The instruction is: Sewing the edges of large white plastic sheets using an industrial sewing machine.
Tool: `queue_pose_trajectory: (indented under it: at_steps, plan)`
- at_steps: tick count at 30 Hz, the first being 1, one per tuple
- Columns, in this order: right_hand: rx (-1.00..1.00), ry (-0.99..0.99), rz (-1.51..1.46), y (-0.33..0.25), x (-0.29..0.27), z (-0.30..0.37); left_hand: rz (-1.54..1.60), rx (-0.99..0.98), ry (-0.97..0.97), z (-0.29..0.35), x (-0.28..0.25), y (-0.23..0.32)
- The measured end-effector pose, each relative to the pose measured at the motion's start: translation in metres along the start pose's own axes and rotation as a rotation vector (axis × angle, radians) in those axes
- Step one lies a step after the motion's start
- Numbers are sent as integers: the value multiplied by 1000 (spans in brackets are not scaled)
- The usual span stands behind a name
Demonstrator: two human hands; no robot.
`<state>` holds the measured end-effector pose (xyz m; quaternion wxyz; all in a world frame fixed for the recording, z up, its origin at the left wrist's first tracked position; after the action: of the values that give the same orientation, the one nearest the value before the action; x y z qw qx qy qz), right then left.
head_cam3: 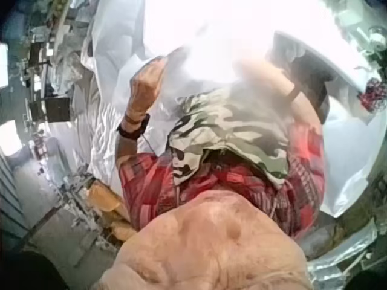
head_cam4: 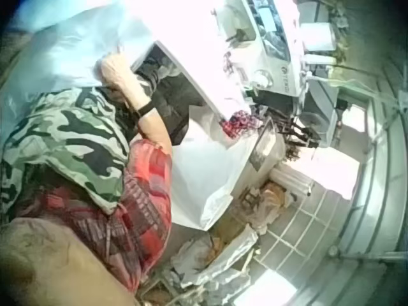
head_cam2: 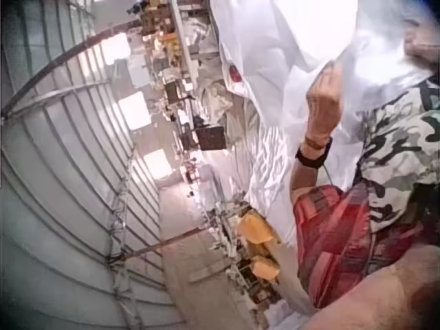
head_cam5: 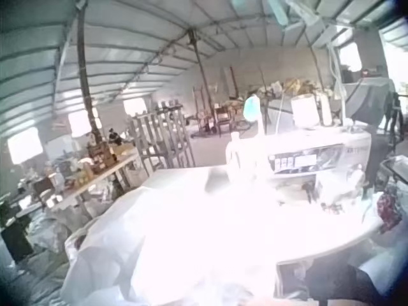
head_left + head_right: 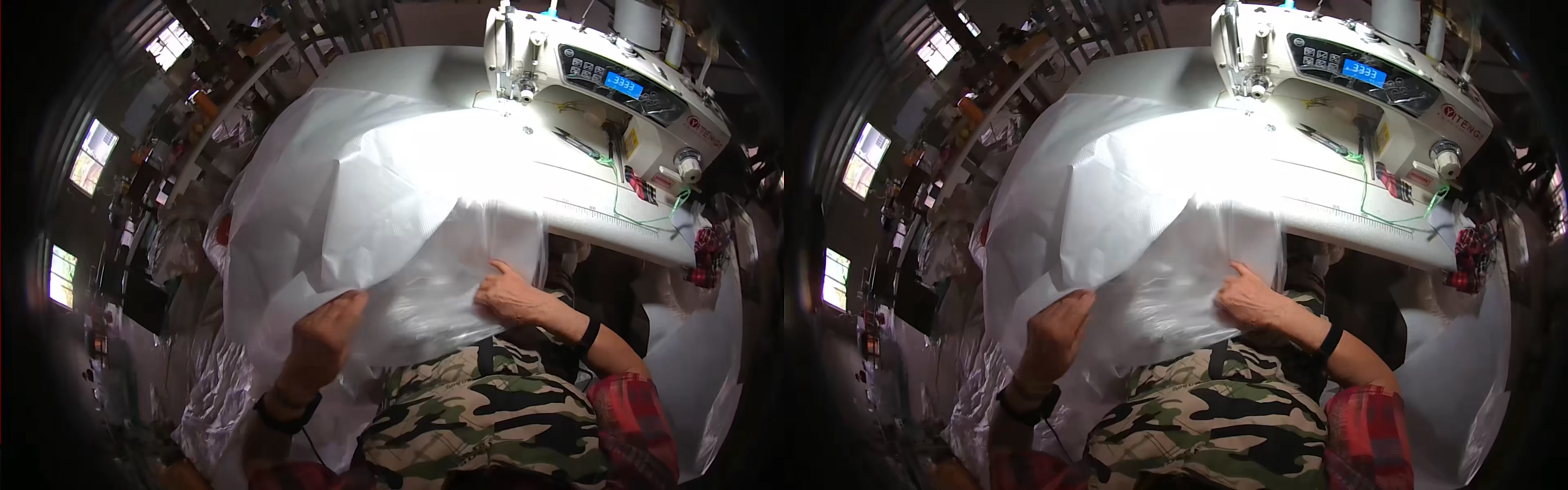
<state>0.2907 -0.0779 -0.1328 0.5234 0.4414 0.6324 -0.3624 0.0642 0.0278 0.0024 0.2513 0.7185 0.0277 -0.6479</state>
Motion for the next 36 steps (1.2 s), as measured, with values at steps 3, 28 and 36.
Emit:
queue_pose_trajectory:
  at_steps: [3,28,36]
  plan:
    - [115,-224,-175,-7,4,-7,-99,392,257,-14,-23,40]
    - [196,593,-390,25,-166,-11,789,-30,-169,-88,-53,128]
    - [80,321,-431,-17,-122,20,321,496,-521,-90,-3,149]
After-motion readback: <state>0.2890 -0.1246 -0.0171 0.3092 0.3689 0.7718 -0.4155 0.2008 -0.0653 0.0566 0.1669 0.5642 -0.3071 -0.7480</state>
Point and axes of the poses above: each hand's wrist, its own z-axis away from the middle knuckle, its own x-axis out of the palm, y = z × x, the point moved 7 cm from there along -z, towards the middle knuckle, and after that the axes turned 9 degrees about z, right-handed, at the moved point
